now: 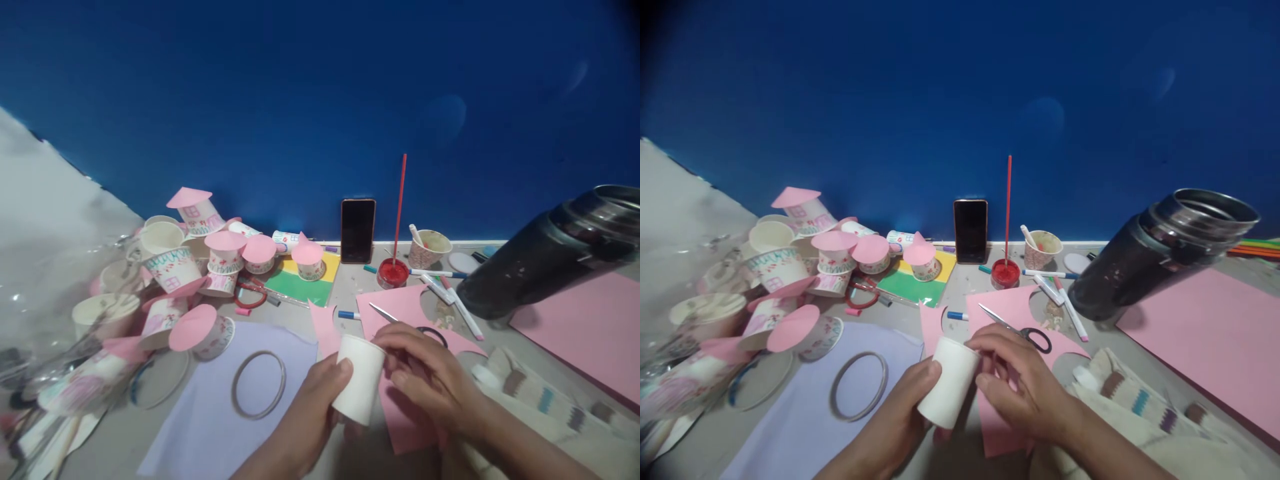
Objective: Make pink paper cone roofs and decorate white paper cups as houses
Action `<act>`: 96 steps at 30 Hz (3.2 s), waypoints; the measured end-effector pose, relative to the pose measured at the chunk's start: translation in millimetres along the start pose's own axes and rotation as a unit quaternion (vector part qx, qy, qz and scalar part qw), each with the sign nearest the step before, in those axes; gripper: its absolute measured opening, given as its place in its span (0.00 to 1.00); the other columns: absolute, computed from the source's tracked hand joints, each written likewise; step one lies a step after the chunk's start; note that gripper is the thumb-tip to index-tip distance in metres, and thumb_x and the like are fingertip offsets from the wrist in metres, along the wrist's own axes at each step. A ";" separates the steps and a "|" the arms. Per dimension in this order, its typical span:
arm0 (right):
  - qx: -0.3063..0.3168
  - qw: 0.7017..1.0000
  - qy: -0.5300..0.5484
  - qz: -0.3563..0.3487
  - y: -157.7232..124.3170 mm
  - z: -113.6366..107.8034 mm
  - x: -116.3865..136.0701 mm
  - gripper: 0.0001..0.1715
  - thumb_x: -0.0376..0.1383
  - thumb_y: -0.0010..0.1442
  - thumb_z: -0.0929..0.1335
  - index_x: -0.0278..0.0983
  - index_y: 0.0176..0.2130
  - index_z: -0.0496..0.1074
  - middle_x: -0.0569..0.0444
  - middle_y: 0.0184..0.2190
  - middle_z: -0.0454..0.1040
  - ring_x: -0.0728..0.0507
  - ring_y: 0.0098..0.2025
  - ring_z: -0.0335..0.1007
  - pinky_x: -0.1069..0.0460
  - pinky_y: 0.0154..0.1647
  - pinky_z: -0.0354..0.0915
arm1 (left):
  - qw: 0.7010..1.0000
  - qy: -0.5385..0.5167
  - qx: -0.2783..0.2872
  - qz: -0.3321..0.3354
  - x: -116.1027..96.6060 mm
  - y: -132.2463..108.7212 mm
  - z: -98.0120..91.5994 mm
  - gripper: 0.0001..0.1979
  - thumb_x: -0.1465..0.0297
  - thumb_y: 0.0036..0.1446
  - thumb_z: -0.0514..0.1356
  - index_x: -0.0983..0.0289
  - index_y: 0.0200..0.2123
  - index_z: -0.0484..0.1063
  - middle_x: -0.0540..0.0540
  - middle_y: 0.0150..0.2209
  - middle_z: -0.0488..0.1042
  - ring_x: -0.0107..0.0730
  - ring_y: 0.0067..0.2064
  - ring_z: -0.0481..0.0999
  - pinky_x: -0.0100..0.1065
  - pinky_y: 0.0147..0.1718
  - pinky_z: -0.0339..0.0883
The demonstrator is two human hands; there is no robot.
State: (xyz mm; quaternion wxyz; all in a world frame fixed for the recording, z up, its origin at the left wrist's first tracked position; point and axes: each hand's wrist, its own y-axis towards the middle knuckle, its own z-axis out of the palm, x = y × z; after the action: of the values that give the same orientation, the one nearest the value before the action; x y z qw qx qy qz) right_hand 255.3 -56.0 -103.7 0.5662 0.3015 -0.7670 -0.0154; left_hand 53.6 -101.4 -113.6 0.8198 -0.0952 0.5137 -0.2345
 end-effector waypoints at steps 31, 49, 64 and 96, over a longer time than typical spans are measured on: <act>-0.034 0.817 -0.515 0.259 24.6 -54.5 -2.8 0.17 0.40 0.70 0.65 0.37 0.35 0.80 0.46 0.35 0.85 0.39 0.35 0.81 0.51 0.34 0.63 | 0.949 -0.164 -0.248 0.100 -39.4 2.9 10.1 0.24 0.66 0.46 0.71 0.63 0.48 0.78 0.58 0.38 0.84 0.51 0.43 0.83 0.52 0.47 0.80; 0.075 0.693 -0.614 0.370 20.2 -85.5 -3.6 0.23 0.41 0.71 0.63 0.29 0.41 0.83 0.32 0.37 0.84 0.30 0.41 0.84 0.46 0.38 0.70 | 0.847 0.415 -0.190 0.273 -12.9 -2.0 -2.8 0.24 0.67 0.51 0.68 0.59 0.52 0.72 0.60 0.53 0.73 0.49 0.56 0.72 0.48 0.57 0.65; 0.076 0.688 -0.610 0.385 18.9 -89.7 -10.1 0.16 0.35 0.66 0.66 0.30 0.40 0.84 0.32 0.39 0.84 0.30 0.43 0.84 0.46 0.41 0.71 | 0.855 0.376 -0.168 0.315 -15.6 -7.1 -8.1 0.27 0.65 0.59 0.65 0.54 0.61 0.66 0.61 0.62 0.67 0.52 0.64 0.67 0.55 0.62 0.60; 0.045 0.832 -0.463 0.301 9.2 -82.7 33.9 0.14 0.37 0.65 0.64 0.38 0.41 0.79 0.51 0.31 0.80 0.43 0.32 0.77 0.53 0.32 0.64 | 0.753 0.369 -0.240 0.489 -27.7 -16.7 -8.0 0.14 0.71 0.61 0.65 0.54 0.50 0.75 0.56 0.53 0.71 0.43 0.54 0.72 0.41 0.53 0.67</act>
State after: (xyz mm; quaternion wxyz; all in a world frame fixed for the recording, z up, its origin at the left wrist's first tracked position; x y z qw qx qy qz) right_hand 317.8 -38.5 -41.6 0.1070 0.0385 -0.9921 0.0526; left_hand 31.7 -101.9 -88.5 0.5199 0.0690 0.7921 0.3123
